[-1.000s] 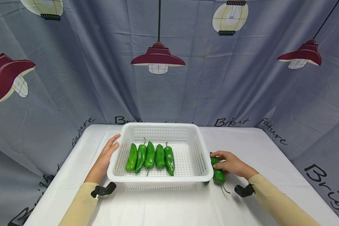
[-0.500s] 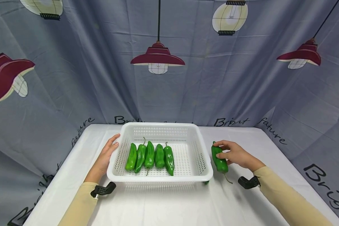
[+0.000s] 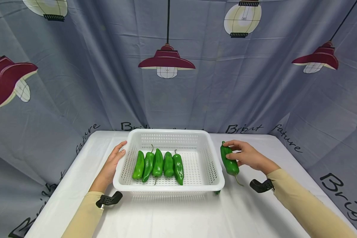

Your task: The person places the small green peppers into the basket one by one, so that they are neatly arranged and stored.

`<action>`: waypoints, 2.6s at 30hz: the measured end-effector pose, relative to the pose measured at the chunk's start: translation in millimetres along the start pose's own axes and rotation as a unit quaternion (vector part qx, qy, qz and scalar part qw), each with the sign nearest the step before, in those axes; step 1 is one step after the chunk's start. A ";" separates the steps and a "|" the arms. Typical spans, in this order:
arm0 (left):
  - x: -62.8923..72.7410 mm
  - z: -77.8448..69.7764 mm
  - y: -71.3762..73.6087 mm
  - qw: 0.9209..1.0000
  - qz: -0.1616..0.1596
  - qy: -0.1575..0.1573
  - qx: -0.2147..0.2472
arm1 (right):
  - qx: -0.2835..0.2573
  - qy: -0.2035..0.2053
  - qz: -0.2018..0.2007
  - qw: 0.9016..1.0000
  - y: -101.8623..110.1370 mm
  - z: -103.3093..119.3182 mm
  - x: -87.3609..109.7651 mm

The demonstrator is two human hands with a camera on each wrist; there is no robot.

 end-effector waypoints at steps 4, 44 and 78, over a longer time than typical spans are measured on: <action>0.3 -0.8 -0.1 1.000 0.000 0.001 -0.001 | 0.002 0.001 0.001 1.000 1.8 6.1 -2.2; -0.8 0.4 0.5 1.000 0.000 -0.005 0.008 | -0.019 -0.026 0.010 0.999 -45.5 49.6 -67.7; -1.0 0.3 0.3 1.000 -0.003 0.002 0.009 | -0.040 -0.045 0.006 0.998 -81.2 43.2 -105.9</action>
Point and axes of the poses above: each hand's wrist, its own x-axis away from the middle knuckle, its own y-axis out of the back of the hand, z = x × y, the point moved 6 cm from there along -x, towards the middle knuckle, and after that the axes turned 12 degrees about z, right-handed, at the moved point
